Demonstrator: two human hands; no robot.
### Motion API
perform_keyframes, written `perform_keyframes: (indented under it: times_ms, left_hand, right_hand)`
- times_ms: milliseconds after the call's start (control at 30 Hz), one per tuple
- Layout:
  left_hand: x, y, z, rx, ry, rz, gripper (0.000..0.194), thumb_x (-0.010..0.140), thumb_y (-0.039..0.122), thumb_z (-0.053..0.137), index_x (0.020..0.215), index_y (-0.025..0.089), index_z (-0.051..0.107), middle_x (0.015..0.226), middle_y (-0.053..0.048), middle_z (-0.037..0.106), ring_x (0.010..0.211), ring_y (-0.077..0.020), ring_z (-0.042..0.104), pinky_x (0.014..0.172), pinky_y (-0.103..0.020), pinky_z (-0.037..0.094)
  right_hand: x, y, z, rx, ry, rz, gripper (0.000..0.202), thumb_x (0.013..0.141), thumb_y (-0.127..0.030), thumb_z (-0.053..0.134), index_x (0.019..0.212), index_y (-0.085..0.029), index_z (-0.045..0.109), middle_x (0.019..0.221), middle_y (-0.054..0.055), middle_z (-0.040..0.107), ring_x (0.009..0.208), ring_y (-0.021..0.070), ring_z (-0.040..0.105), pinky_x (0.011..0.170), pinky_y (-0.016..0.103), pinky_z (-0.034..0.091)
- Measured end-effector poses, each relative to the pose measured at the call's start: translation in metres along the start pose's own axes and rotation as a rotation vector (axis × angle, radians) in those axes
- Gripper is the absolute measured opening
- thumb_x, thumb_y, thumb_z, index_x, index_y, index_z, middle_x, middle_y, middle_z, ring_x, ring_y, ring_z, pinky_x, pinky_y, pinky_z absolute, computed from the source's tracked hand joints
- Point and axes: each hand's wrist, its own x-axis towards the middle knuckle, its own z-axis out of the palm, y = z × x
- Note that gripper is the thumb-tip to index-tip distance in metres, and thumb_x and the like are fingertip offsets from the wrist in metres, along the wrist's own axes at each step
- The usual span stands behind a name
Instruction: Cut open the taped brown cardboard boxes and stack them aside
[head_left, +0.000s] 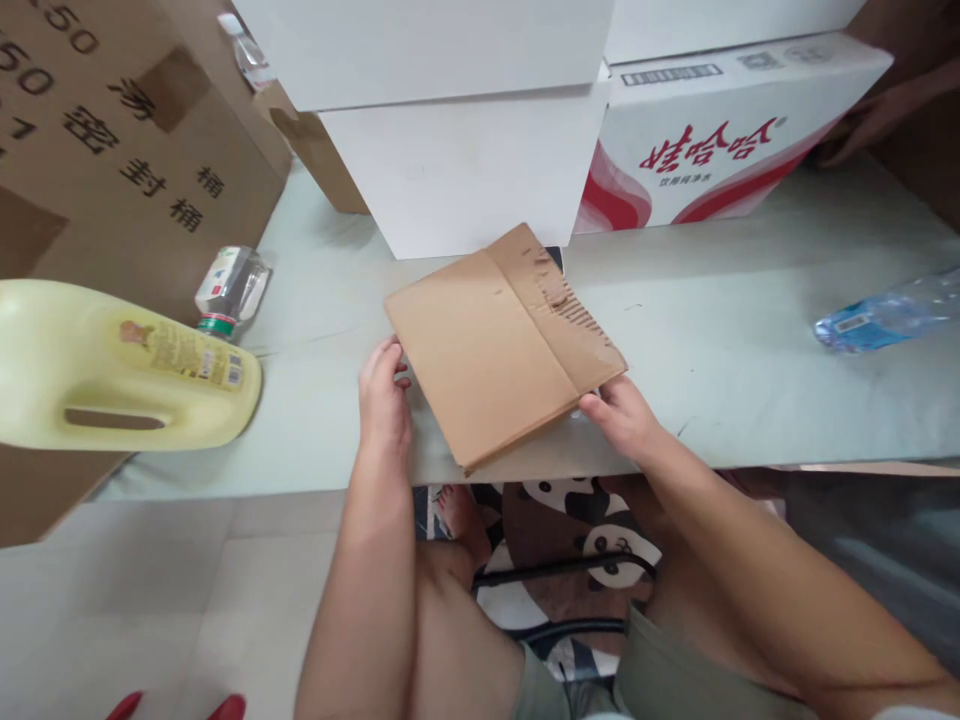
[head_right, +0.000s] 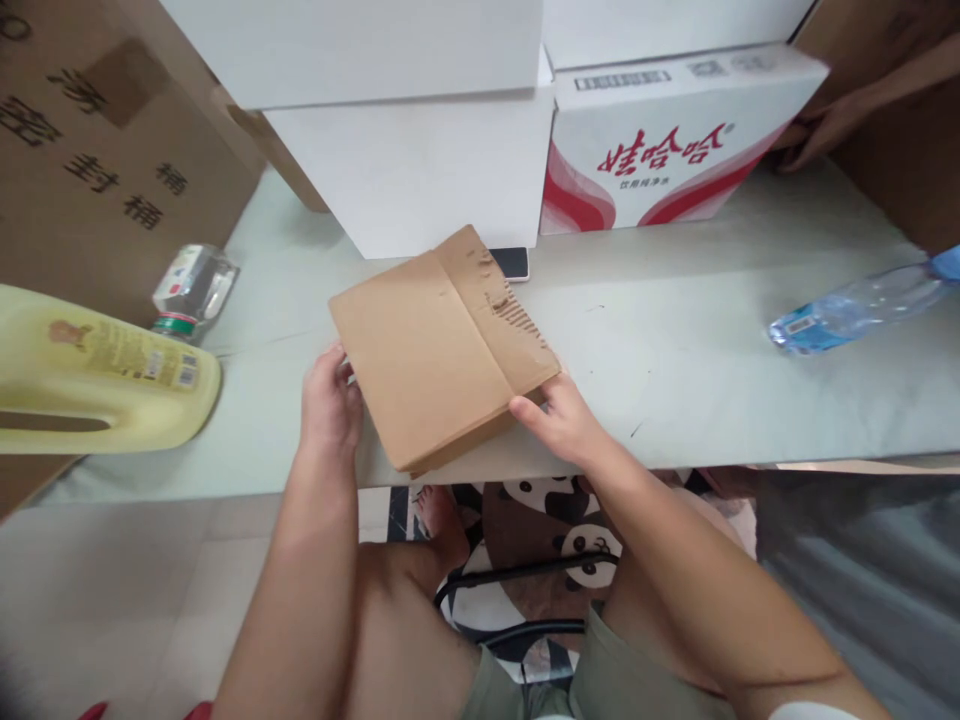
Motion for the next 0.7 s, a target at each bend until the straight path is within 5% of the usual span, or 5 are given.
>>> perform_keyframes:
  times_ms: [133, 267, 333, 533, 700]
  left_hand:
    - [-0.003, 0.005, 0.005, -0.075, -0.027, -0.022, 0.025, 0.07, 0.035, 0.073, 0.088, 0.019, 0.07, 0.077, -0.001, 0.065, 0.065, -0.0119, 0.057, 0.056, -0.021, 0.04]
    - [-0.004, 0.015, 0.008, -0.215, 0.07, 0.122, 0.03, 0.063, 0.031, 0.077, 0.09, 0.021, 0.067, 0.085, 0.0, 0.07, 0.072, -0.0128, 0.063, 0.066, -0.023, 0.049]
    - [-0.006, 0.019, 0.008, -0.27, 0.027, 0.138, 0.031, 0.062, 0.033, 0.077, 0.088, 0.02, 0.067, 0.085, -0.001, 0.072, 0.076, -0.0149, 0.066, 0.07, -0.025, 0.053]
    - [-0.023, 0.02, -0.001, -0.091, -0.306, -0.216, 0.042, 0.057, 0.041, 0.078, 0.091, 0.02, 0.066, 0.085, -0.008, 0.073, 0.09, -0.031, 0.072, 0.071, -0.037, 0.058]
    - [-0.029, 0.018, -0.003, -0.001, -0.271, -0.347, 0.044, 0.056, 0.04, 0.08, 0.092, 0.018, 0.065, 0.084, -0.011, 0.073, 0.094, -0.0364, 0.073, 0.078, -0.045, 0.06]
  right_hand:
    - [-0.006, -0.002, 0.005, 0.01, 0.034, 0.054, 0.061, 0.087, -0.068, 0.06, 0.125, -0.021, 0.066, 0.129, 0.015, 0.07, 0.124, 0.0328, 0.064, 0.108, 0.051, 0.05]
    - [-0.009, -0.004, 0.008, 0.003, 0.113, 0.096, 0.064, 0.08, -0.073, 0.064, 0.118, -0.021, 0.068, 0.12, 0.015, 0.074, 0.115, 0.0308, 0.069, 0.1, 0.047, 0.056]
    - [-0.006, -0.007, 0.008, -0.018, 0.17, 0.121, 0.066, 0.078, -0.075, 0.065, 0.114, -0.019, 0.069, 0.114, 0.016, 0.075, 0.109, 0.031, 0.07, 0.095, 0.046, 0.057]
    - [0.003, -0.014, 0.001, -0.292, 0.33, 0.333, 0.066, 0.076, -0.079, 0.06, 0.087, -0.014, 0.07, 0.082, 0.015, 0.074, 0.08, 0.0324, 0.07, 0.076, 0.046, 0.058]
    - [0.003, -0.015, -0.002, -0.057, 0.368, 0.234, 0.054, 0.086, -0.069, 0.056, 0.101, -0.019, 0.071, 0.1, 0.012, 0.076, 0.104, 0.0316, 0.071, 0.091, 0.042, 0.058]
